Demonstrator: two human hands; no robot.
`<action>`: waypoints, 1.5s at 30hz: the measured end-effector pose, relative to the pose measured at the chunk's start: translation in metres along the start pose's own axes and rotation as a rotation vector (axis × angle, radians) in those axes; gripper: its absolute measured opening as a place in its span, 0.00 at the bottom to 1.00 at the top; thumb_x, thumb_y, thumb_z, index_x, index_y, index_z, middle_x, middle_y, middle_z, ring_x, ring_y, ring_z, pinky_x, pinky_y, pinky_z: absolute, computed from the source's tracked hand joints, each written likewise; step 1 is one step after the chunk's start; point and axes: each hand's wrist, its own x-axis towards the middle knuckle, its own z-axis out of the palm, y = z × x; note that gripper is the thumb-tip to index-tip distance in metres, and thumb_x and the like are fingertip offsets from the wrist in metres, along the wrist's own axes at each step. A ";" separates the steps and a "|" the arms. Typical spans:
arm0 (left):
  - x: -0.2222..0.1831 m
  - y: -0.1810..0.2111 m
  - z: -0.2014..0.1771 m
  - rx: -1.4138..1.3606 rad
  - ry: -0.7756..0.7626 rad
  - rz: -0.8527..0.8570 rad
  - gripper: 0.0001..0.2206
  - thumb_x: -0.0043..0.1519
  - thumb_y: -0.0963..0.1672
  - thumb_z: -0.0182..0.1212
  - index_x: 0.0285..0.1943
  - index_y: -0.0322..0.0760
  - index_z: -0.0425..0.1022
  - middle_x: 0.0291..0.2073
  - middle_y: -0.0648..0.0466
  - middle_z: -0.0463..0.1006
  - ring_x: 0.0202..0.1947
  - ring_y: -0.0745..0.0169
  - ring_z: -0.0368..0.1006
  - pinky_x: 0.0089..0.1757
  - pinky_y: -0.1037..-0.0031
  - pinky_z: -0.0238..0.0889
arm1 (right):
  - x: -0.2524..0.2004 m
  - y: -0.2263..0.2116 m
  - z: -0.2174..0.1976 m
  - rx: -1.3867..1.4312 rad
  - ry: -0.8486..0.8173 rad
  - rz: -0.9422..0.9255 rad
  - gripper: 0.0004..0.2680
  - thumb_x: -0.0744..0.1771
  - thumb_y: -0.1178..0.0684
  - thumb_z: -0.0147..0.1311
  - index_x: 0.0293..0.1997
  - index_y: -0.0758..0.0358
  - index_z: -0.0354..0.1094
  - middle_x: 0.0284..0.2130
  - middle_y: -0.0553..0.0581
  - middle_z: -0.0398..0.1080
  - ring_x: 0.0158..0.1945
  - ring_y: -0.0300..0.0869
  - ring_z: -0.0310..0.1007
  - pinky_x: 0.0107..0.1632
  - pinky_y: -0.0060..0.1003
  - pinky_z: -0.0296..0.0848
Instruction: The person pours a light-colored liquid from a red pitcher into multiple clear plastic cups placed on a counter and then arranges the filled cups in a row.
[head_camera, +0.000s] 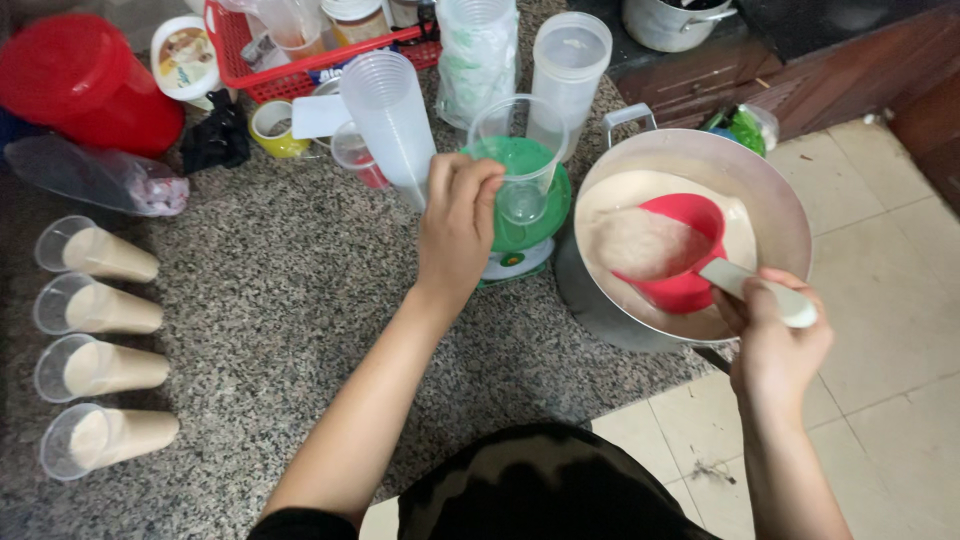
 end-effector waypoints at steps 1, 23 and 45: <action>0.000 0.000 0.005 0.003 -0.014 -0.005 0.06 0.73 0.43 0.56 0.54 0.37 0.73 0.46 0.49 0.67 0.45 0.50 0.73 0.42 0.63 0.68 | -0.003 -0.005 -0.003 0.037 0.013 0.007 0.06 0.70 0.64 0.50 0.52 0.74 0.61 0.49 0.67 0.68 0.49 0.55 0.78 0.52 0.46 0.80; -0.005 -0.008 0.045 -0.094 -0.089 -0.079 0.18 0.68 0.49 0.64 0.63 0.41 0.69 0.72 0.36 0.62 0.71 0.35 0.64 0.60 0.56 0.67 | -0.045 -0.137 0.022 0.372 -0.085 -0.299 0.02 0.72 0.67 0.44 0.47 0.69 0.57 0.57 0.78 0.72 0.56 0.63 0.78 0.59 0.51 0.78; -0.021 -0.018 0.065 -0.268 -0.167 -0.295 0.46 0.64 0.47 0.66 0.80 0.32 0.31 0.71 0.37 0.64 0.69 0.38 0.65 0.61 0.58 0.63 | -0.056 -0.144 0.091 0.167 -0.252 -0.442 0.07 0.74 0.65 0.49 0.56 0.63 0.56 0.64 0.72 0.67 0.62 0.57 0.76 0.62 0.48 0.77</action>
